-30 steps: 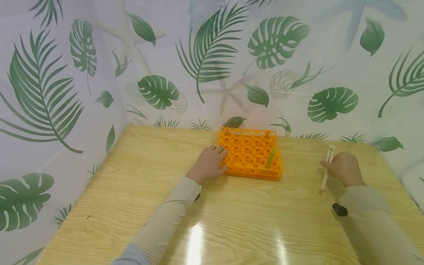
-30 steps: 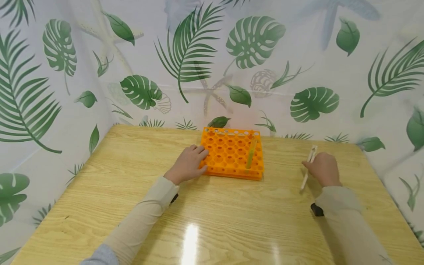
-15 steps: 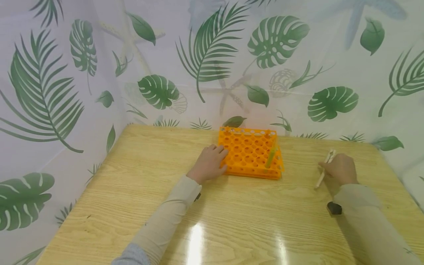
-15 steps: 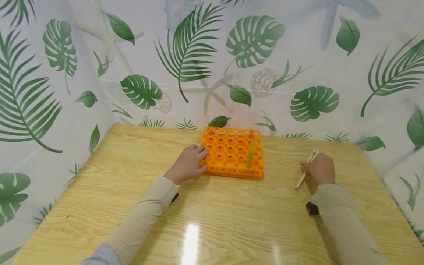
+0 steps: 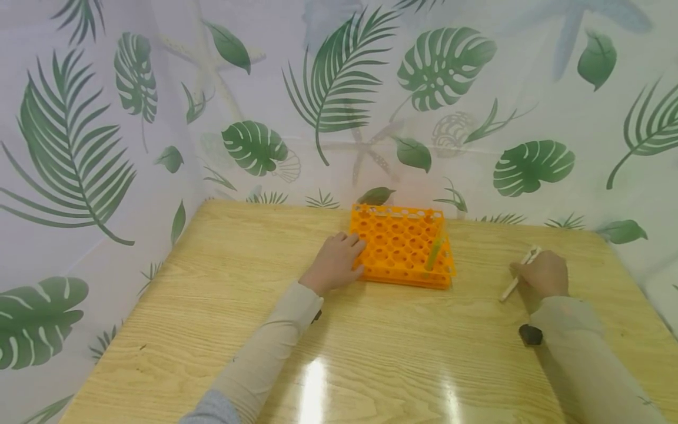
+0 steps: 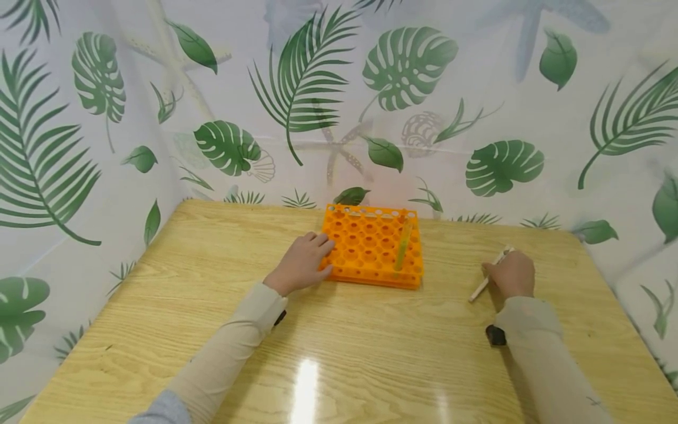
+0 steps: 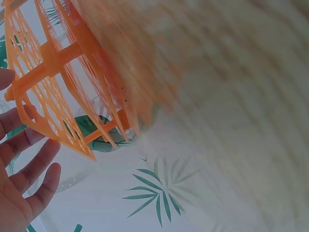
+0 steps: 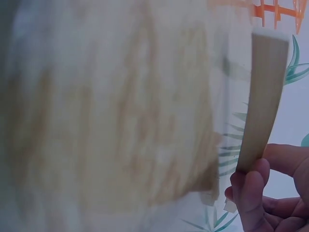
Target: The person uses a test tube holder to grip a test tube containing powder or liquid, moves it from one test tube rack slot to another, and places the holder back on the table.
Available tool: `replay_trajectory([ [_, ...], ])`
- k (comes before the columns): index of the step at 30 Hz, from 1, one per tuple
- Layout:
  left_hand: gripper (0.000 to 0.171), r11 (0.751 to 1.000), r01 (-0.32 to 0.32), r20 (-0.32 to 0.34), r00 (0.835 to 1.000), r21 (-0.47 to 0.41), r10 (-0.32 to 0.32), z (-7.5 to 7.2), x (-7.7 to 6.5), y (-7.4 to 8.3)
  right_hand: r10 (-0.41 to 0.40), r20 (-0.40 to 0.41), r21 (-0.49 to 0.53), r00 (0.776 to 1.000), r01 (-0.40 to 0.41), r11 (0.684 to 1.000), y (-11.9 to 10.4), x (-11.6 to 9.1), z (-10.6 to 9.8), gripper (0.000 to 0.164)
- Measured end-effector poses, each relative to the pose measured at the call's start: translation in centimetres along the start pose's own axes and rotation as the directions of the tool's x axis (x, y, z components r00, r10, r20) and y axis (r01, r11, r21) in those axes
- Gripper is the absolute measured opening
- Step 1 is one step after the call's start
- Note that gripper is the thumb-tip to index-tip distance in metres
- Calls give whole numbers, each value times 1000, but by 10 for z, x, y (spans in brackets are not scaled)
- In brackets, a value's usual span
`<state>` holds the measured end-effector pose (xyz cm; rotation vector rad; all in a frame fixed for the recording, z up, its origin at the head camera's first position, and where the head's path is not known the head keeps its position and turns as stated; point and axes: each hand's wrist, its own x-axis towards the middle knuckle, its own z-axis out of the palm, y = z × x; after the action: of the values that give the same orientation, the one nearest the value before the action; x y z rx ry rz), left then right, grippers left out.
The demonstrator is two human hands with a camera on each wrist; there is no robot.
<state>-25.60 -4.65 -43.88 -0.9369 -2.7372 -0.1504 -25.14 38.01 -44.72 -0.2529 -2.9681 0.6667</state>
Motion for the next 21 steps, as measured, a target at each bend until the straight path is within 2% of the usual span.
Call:
replay_trajectory([
  [11,23,1000,8,12,1000,8,-8,-2,0,2,18,-3,30,1000,-18,999,0,1,1,41],
  [21,24,1000,12,13,1000,4,-12,-3,-1,2,-21,5,-10,1000,21,1000,3,2,1,44],
])
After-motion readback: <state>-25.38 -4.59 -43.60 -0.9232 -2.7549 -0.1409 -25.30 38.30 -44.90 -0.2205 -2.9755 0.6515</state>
